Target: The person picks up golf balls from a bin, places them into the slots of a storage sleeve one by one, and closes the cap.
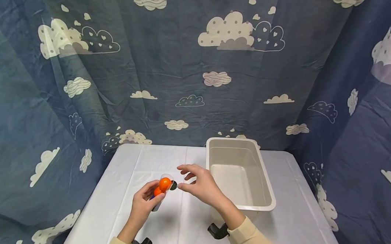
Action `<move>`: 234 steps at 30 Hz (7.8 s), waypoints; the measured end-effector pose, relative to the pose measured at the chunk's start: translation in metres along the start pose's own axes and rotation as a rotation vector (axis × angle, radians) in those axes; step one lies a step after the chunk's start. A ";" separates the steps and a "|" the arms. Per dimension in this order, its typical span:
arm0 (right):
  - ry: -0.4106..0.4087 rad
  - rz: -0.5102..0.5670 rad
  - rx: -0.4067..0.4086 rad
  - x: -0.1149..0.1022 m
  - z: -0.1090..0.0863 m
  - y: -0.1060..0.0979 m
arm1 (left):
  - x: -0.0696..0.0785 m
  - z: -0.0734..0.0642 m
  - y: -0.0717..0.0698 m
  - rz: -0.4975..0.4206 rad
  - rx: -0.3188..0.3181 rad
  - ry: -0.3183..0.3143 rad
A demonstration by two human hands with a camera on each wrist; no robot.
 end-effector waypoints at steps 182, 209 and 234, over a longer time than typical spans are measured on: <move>-0.205 0.202 0.567 0.008 -0.018 0.055 | 0.014 0.000 0.028 -0.047 -0.080 0.051; -0.529 0.001 0.628 -0.013 -0.020 0.052 | 0.015 -0.006 0.028 -0.092 -0.070 0.070; -0.798 -0.248 0.657 -0.006 -0.020 0.051 | 0.053 -0.006 0.035 -0.179 -0.059 0.135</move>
Point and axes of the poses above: each hand's wrist, its own z-axis towards the middle knuckle, its own y-axis out of the palm, x = y × z, the point moved 3 cm from there along z, towards the middle knuckle, and after that the axes turned 2 degrees about -y, right-handed, at the moved point
